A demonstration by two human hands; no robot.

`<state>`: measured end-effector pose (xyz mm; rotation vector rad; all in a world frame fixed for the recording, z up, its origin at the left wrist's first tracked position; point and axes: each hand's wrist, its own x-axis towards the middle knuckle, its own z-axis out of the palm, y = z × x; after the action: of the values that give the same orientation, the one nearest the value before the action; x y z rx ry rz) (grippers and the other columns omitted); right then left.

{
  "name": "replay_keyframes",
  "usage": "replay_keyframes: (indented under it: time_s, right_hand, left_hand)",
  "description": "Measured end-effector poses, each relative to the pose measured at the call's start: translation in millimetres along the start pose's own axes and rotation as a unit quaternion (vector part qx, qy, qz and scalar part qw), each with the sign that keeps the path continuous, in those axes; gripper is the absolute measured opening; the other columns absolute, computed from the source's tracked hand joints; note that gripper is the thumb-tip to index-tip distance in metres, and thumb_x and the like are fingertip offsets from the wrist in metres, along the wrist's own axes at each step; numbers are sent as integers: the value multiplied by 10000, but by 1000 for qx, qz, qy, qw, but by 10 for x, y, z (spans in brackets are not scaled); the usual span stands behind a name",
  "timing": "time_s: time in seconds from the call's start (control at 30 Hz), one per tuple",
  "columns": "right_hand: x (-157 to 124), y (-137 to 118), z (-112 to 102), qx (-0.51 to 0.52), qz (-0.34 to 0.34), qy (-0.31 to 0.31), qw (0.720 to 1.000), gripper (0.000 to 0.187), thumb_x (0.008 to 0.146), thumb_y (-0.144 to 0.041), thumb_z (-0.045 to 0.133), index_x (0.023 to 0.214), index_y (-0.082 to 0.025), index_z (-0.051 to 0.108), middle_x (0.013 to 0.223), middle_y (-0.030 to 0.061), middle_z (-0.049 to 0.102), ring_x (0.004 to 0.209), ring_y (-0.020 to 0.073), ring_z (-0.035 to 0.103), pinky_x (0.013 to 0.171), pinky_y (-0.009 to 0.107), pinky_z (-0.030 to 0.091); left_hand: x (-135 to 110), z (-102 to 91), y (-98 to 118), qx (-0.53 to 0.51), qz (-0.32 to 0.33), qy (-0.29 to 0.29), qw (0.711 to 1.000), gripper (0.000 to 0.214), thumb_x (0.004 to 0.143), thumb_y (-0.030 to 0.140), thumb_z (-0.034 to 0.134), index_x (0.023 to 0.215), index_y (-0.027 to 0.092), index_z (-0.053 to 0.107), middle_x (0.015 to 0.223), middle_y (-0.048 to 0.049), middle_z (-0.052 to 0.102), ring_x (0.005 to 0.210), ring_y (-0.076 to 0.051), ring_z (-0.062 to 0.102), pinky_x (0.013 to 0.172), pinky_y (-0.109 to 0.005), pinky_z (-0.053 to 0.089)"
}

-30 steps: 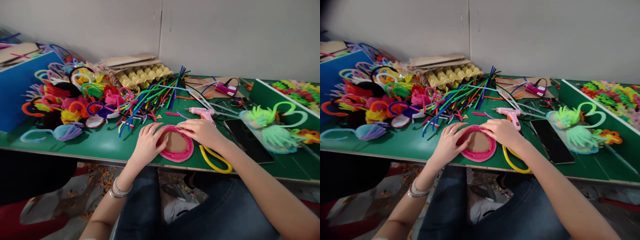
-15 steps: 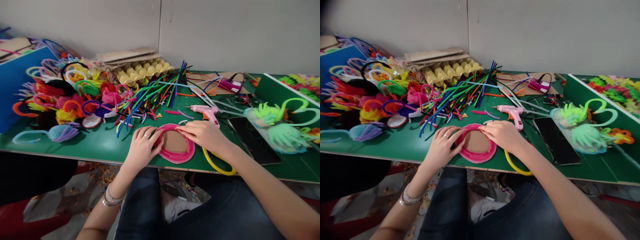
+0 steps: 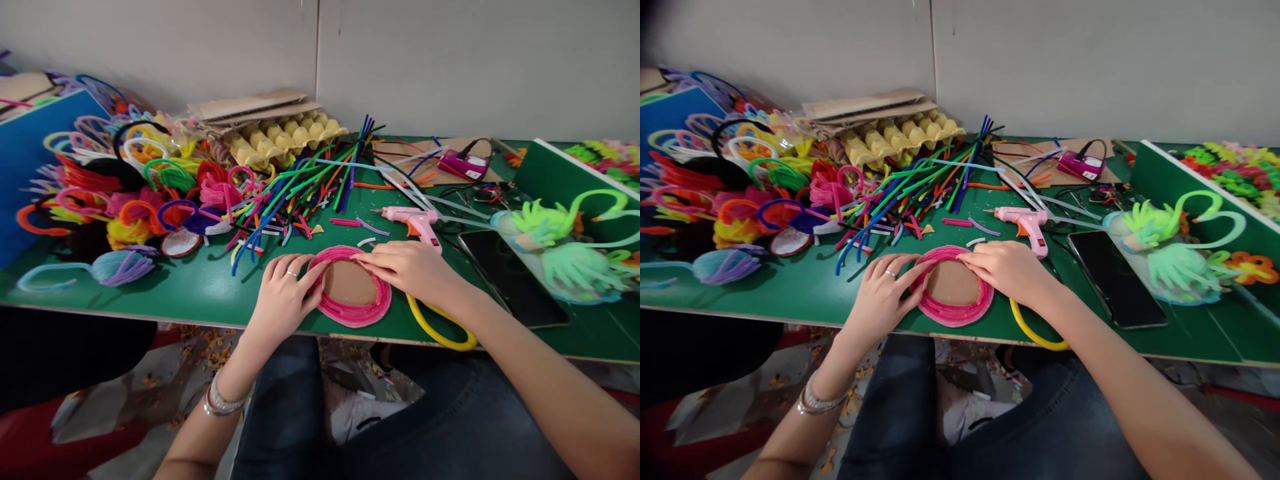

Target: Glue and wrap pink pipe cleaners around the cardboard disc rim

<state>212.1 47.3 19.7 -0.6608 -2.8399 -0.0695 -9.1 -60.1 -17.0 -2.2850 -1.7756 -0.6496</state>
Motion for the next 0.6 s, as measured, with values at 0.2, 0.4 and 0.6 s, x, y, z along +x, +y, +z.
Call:
replay_keyframes:
  time_s: [0.2, 0.4, 0.6]
  right_hand:
    - [-2, 6, 2, -24, -25, 19, 999, 282, 931, -208, 430, 1038, -194, 691, 813, 19, 712, 756, 141, 647, 657, 260, 433]
    - [-4, -1, 24, -38, -39, 34, 998, 255, 914, -186, 464, 1022, -183, 694, 802, 12, 713, 724, 144, 641, 649, 270, 423]
    - [-4, -2, 19, -33, -25, 16, 999, 254, 908, -189, 470, 1042, -204, 686, 834, 5, 719, 754, 138, 646, 661, 264, 431]
  left_hand:
    - [-9, 8, -2, -4, -1, 0, 1000, 322, 882, 272, 497, 1188, 241, 595, 1173, -84, 624, 1093, -247, 527, 950, -423, 409]
    - [-1, -7, 8, 9, 7, 0, 1000, 326, 892, 276, 490, 1203, 253, 586, 1174, -64, 628, 1084, -237, 530, 950, -406, 400]
    - [-4, -2, 5, 12, 8, 0, 1000, 318, 891, 274, 491, 1190, 263, 600, 1174, -59, 628, 1077, -237, 533, 944, -406, 403]
